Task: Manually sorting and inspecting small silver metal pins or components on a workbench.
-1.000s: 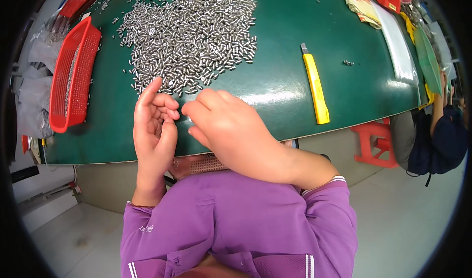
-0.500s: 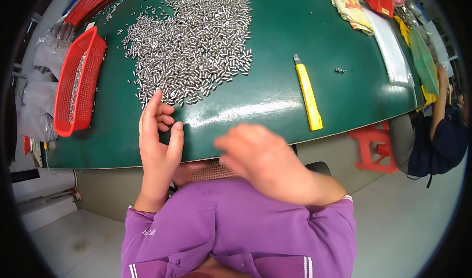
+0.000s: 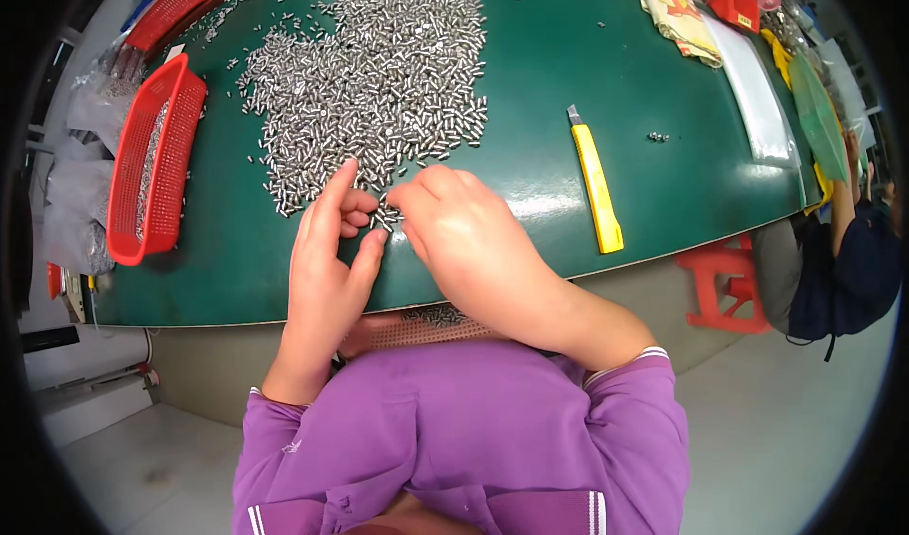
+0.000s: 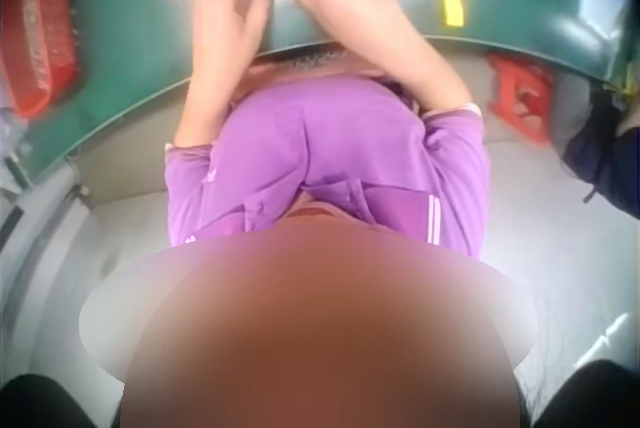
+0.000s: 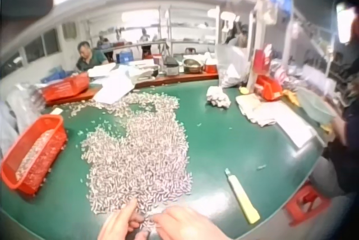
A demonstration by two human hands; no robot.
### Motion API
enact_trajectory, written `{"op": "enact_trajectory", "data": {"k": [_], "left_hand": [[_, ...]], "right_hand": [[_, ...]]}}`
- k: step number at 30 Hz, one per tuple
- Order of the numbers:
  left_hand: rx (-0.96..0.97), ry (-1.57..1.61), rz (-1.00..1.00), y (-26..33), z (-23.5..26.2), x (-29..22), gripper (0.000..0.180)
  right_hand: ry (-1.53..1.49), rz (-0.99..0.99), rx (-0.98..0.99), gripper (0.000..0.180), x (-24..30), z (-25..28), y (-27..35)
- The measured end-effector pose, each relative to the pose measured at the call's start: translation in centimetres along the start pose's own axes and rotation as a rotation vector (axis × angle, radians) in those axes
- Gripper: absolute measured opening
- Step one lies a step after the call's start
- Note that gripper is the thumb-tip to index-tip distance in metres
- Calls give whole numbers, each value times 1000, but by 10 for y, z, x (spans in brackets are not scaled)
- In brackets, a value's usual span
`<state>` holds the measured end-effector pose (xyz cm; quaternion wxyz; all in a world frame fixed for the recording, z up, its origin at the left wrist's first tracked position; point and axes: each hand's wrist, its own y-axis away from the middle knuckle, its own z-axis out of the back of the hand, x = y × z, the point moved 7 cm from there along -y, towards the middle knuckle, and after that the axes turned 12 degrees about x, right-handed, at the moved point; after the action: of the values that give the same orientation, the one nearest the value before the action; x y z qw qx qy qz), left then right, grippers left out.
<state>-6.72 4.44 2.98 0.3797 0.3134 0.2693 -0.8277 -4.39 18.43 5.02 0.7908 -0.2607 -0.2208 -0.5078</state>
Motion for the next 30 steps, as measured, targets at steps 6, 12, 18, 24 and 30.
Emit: {"op": "enact_trajectory", "data": {"k": [6, 12, 18, 24, 30], "left_hand": [[6, 14, -37, 8, 1, -2, 76], [30, 12, -75, 7, 1, -4, 76], [10, 24, -54, 8, 0, -2, 76], [31, 34, -39, 8, 1, -3, 77], [15, 30, -31, 7, 1, -2, 76]], "right_hand": [[-80, 30, -4, 23, 2, 5, 3], [-68, 49, -9, 20, 2, 1, 2], [-57, 20, -28, 20, 0, 2, 5], [-36, 17, -37, 21, 4, 0, 1], [1, -11, -13, 19, 4, -3, -1]]}}
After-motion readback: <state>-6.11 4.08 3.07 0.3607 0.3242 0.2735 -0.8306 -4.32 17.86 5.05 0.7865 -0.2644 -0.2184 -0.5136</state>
